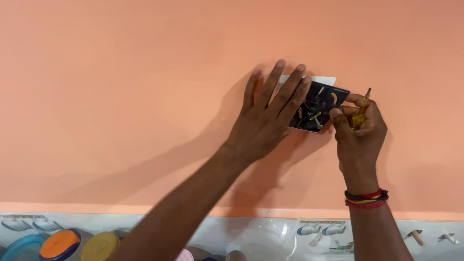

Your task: The person strips insulation from electrical wires with combination pliers at a ceiling-mounted light holder, twists the wires together, and wraps the connections with red electrical tape. They then position the black fixture mounting plate over the holder and tighten its screws using a screwdriver.

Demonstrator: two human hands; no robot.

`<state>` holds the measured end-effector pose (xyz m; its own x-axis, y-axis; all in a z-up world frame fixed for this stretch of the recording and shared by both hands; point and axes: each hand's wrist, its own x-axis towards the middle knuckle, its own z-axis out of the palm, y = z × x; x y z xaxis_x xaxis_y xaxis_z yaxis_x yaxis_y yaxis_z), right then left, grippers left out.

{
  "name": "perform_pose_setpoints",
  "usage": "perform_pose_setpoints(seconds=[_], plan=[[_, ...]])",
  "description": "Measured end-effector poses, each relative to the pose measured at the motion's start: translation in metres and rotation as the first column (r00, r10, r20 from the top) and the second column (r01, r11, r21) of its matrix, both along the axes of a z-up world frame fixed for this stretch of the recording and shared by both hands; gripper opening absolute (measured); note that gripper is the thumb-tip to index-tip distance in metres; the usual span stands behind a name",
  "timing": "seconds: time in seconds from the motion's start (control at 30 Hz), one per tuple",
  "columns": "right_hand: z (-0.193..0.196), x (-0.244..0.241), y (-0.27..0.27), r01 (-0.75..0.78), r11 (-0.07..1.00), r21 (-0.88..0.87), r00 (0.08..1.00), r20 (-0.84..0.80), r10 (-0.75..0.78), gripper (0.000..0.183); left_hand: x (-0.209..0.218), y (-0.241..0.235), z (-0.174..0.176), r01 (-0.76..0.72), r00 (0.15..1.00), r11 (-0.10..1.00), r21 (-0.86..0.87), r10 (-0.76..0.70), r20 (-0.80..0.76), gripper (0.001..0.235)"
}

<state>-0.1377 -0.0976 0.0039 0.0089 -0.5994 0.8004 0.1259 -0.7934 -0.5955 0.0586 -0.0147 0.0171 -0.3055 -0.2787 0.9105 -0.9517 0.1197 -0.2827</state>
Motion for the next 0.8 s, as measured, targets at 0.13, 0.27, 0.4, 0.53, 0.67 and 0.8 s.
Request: perform_pose_setpoints(seconds=[0.13,0.27,0.4,0.53,0.67,0.8], plan=[[0.003,0.002,-0.007,-0.089,0.996,-0.011,0.995,0.044,0.089,0.026,0.009,-0.013,0.015,0.023,0.994,0.998,0.057,-0.029,0.102,0.113],[0.004,-0.001,-0.009,-0.064,0.998,0.012,0.997,0.046,0.064,0.028,0.01,-0.019,0.016,0.098,0.986,0.995,0.027,-0.101,0.13,0.104],[-0.001,-0.003,-0.014,-0.096,0.995,-0.014,0.994,0.059,0.097,0.027,0.008,-0.016,0.016,0.03,0.988,0.994,0.104,-0.045,0.145,0.115],[-0.004,-0.001,-0.019,-0.091,0.994,-0.058,0.995,0.039,0.093,0.026,0.007,-0.021,0.012,-0.021,0.988,0.991,0.133,0.001,0.154,0.121],[-0.003,0.002,-0.022,-0.074,0.996,-0.059,0.996,0.045,0.076,0.026,0.009,-0.025,0.01,-0.01,0.989,0.994,0.113,-0.007,0.145,0.123],[0.002,-0.005,-0.027,-0.03,0.998,-0.063,0.999,0.033,0.032,0.026,-0.001,-0.032,0.011,-0.023,0.989,0.995,0.094,0.009,0.15,0.125]])
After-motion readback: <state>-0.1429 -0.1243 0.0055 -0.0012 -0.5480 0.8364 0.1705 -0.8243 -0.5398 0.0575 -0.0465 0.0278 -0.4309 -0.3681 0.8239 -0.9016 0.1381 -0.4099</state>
